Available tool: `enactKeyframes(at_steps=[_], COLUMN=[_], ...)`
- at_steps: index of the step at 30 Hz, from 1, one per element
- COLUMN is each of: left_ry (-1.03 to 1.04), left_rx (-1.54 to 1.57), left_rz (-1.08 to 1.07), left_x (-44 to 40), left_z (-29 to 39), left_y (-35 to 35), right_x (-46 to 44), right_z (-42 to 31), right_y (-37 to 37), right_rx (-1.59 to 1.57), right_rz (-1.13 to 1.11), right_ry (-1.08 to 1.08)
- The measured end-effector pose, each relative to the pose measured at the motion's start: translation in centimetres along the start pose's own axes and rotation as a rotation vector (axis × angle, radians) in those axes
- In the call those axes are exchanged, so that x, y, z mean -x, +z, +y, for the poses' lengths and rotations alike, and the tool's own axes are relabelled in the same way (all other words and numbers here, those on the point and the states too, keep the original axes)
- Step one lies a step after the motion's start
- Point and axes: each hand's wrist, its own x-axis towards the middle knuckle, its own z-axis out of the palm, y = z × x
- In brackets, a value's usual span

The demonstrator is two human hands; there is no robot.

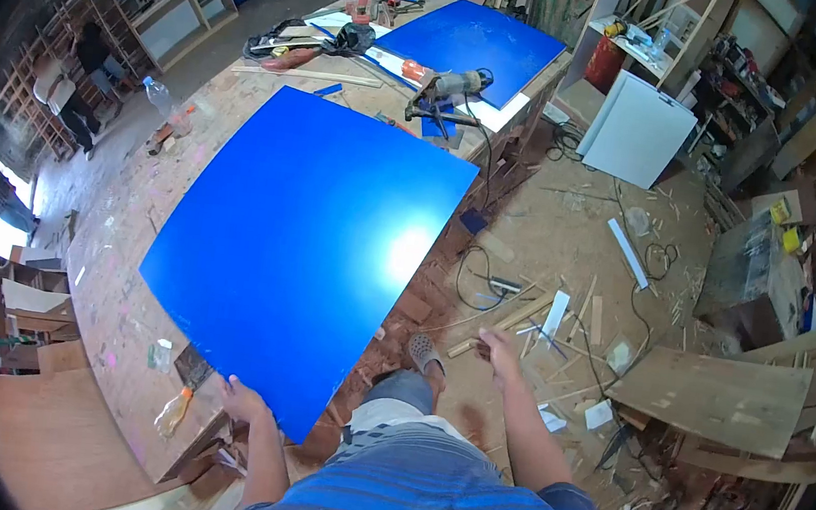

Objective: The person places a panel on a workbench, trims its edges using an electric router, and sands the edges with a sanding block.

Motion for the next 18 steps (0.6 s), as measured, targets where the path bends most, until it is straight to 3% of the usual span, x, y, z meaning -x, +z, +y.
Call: enactKeyframes(at_steps=[2, 4, 6, 8, 10, 15, 18], left_ry=[0.038, -0.004, -0.02, -0.026, -0.036, -0.161, -0.157], left_rx=[-0.257, -0.116, -0.116, -0.117, -0.118, -0.061, -0.168], left_rz=[0.044, 0.119, 0.132, 0.133, 0.117, 0.082, 0.143], left_x=[-0.4, -1.1, -0.5, -0.1, 0.0, 3.8, 8.0], left_z=[-0.3, -1.5, -1.0, 0.3, 1.0, 2.8, 0.1], left_y=[0.0, 1.0, 0.5, 0.5, 0.1, -1.6, -3.9], right_x=[-4.8, -8.9, -13.8, -19.1, -24.0, -32.3, -33.5], right_z=[-4.6, -11.1, -16.7, -22.2, -26.1, -28.6, -29.9], right_y=[1.2, 3.0, 4.5, 6.3, 7.7, 8.7, 7.3], right_rx=[0.181, 0.378, 0.492, 0.684, 0.746, 0.766, 0.745], right_rz=[0.043, 0.138, 0.226, 0.278, 0.203, -0.085, -0.191], right_ry=[-0.236, -0.506, -0.584, -0.882, -0.94, -0.654, -0.476])
